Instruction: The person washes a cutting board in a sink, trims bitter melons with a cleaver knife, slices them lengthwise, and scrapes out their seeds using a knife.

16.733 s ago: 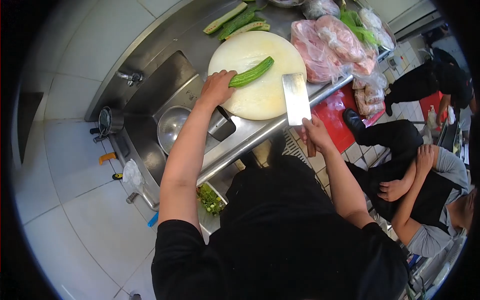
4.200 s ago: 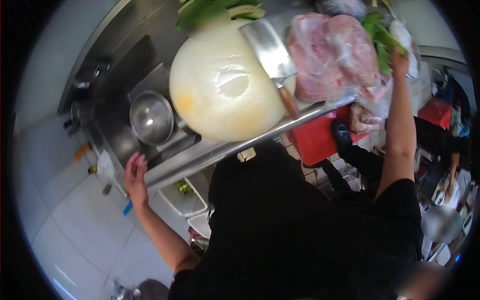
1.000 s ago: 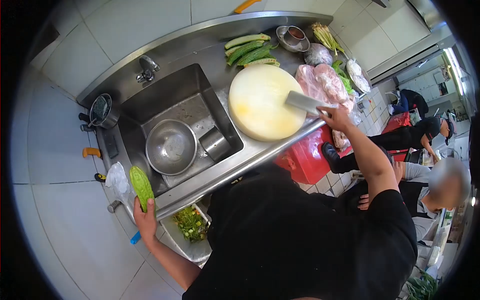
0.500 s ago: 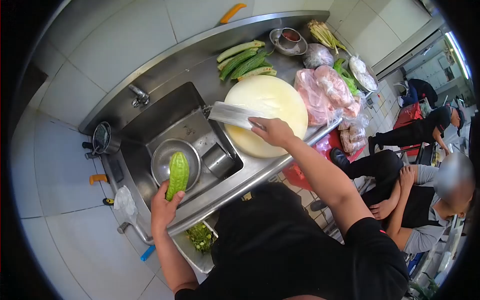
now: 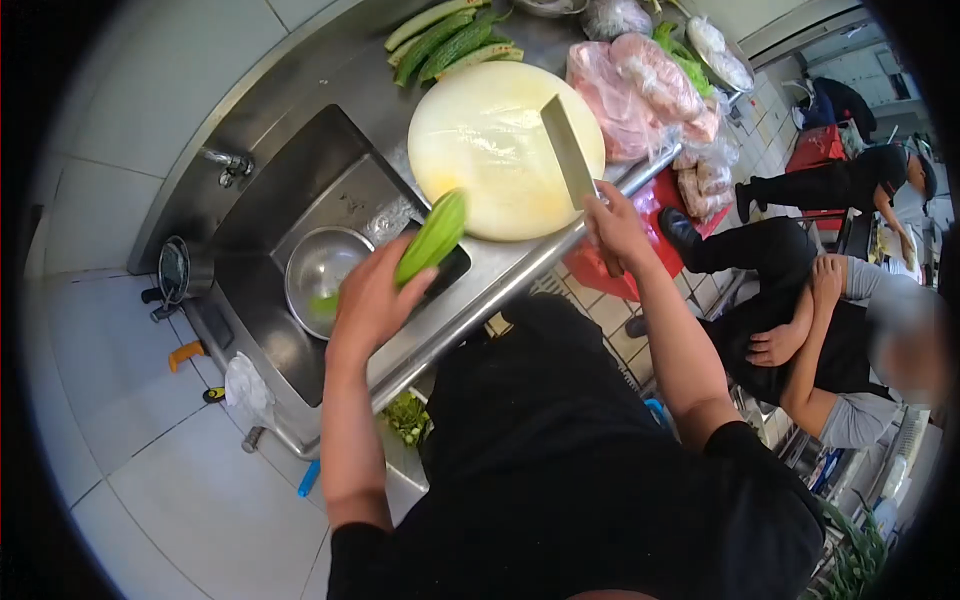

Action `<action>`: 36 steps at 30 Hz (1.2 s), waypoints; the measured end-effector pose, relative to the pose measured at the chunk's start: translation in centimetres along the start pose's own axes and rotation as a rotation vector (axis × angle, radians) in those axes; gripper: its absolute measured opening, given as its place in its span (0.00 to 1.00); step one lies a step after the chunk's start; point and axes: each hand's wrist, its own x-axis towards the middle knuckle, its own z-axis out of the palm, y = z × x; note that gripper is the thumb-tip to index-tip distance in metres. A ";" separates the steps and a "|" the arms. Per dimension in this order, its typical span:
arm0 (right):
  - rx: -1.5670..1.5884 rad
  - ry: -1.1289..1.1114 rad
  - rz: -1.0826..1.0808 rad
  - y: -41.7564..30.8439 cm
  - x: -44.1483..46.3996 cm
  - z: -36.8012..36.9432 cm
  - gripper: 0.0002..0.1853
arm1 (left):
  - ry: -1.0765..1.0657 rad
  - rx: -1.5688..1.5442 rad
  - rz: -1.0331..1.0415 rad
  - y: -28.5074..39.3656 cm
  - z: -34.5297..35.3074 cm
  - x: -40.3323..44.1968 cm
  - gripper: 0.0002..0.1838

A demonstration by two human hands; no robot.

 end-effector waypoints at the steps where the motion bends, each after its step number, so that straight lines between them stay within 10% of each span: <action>1: 0.003 0.005 -0.003 0.0 0.4 0.0 0.20 | -0.018 0.043 0.081 0.8 0.6 2.9 0.26; 8: -0.175 0.143 -0.010 4.6 -1.3 -1.4 0.20 | -0.292 0.493 0.246 3.1 8.9 16.7 0.24; 12: -0.549 0.300 -0.302 8.0 -1.6 -1.3 0.15 | -0.119 0.310 0.393 3.6 10.6 16.7 0.27; 36: -0.916 0.055 -0.063 0.0 -3.6 0.6 0.13 | 0.050 0.023 0.337 2.4 13.4 17.5 0.23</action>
